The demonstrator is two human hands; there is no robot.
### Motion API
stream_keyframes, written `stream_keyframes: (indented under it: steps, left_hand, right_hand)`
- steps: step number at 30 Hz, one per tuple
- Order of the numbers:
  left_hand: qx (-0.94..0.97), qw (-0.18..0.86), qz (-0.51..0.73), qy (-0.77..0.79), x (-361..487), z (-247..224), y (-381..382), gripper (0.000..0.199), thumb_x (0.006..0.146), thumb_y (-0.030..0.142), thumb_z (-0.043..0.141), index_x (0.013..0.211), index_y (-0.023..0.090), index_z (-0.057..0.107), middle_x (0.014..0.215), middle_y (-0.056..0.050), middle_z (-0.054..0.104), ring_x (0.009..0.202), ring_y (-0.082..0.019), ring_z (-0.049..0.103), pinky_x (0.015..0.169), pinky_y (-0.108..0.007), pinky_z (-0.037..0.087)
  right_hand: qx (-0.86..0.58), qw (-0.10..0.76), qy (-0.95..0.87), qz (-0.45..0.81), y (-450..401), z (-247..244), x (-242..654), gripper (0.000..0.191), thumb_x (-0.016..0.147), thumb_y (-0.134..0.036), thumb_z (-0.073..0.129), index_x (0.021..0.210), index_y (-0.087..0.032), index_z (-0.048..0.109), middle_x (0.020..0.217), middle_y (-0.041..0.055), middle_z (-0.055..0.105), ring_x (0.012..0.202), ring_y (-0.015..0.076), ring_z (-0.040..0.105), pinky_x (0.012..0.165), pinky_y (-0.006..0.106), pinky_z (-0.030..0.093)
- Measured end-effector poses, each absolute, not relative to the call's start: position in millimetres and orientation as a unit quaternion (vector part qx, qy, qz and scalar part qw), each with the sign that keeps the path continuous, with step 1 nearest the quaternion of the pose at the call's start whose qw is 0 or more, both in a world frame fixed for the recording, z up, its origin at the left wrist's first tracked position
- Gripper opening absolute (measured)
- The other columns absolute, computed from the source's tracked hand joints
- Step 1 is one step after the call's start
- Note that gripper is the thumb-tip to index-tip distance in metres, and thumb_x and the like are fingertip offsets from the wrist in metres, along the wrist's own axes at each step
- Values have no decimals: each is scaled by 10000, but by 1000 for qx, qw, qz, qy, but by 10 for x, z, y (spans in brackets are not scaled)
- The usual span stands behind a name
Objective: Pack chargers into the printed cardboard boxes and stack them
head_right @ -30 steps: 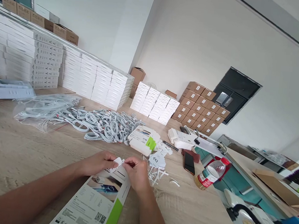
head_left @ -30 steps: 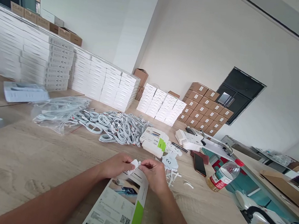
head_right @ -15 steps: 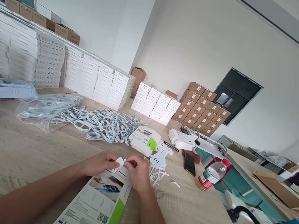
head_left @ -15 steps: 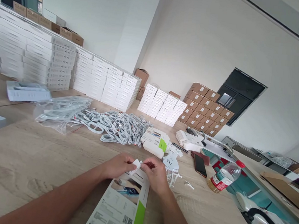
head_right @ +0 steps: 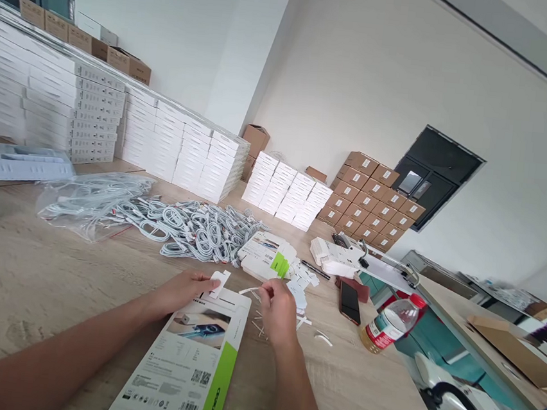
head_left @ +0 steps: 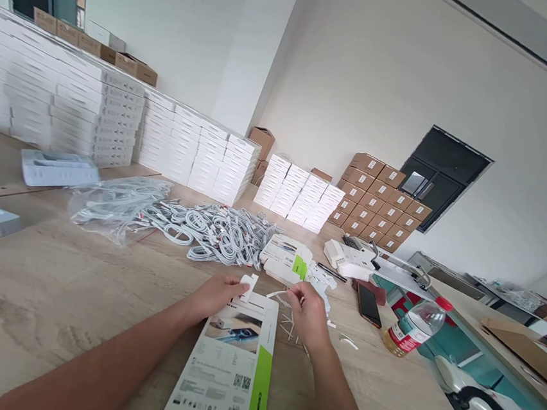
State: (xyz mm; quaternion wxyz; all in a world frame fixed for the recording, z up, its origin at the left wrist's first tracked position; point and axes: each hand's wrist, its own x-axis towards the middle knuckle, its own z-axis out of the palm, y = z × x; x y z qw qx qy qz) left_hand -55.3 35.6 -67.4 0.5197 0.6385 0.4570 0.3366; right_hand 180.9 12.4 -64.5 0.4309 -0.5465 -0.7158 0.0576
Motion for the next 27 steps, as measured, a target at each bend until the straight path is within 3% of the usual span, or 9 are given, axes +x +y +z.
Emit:
stream_keyframes:
  steps: [5,12,16,18,22,25,27]
  left_hand:
    - [648,509,343,450,-545,-665,342,495,790,646,534,679,175,637,691,-24,650,671,-209,561,667,-294,392]
    - [677,499,345,417,-495,-664,325,505,819,658,497,702,179,604,637,9,573,618,-172,489,614,-273,359]
    - [704,473,347,400,-456,-649,295,469,815,611,530,671,171,605,605,26,518,611,-155,443,594,-263,321]
    - [709,473,344,394,-445,-633,279,462,825,592,521,697,164,638,631,18,544,631,-160,466,607,-262,334]
    - [689,499,346,396,-458,-626,284,383,765,497,627,919,156,710,708,10,594,684,-177,537,634,-265,375]
    - [610,527,383,452,-497,-643,328,647,594,321,758,1211,166,634,710,37,591,677,-183,569,632,-267,399]
    - [563,543,396,480,-526,-648,356,725,534,257,771,1234,159,610,732,32,614,701,-194,600,640,-272,419]
  right_hand:
    - [-586,396,-706,-15,160,-656,1901,224,766,-71,528,766,-223,693,864,60,671,798,232,606,713,340,448]
    - [-509,431,-742,72,13,-650,1448,156,879,-322,625,922,-259,761,949,76,702,953,258,612,873,400,461]
    - [-500,471,-722,86,-61,-653,1249,98,815,-263,694,895,-259,749,983,59,706,990,253,607,933,406,433]
    - [-490,502,-699,136,-71,-645,1227,77,835,-254,653,864,-239,724,936,44,717,934,229,630,890,372,460]
    - [-480,549,-639,243,-38,-633,1322,175,888,-353,576,858,-207,667,789,14,704,772,199,657,734,315,501]
    - [-474,552,-632,267,1,-639,1429,176,869,-344,587,919,-201,678,802,17,710,766,204,676,710,303,511]
    - [-478,528,-663,231,11,-638,1476,155,859,-294,582,908,-206,700,792,16,708,725,194,659,677,292,500]
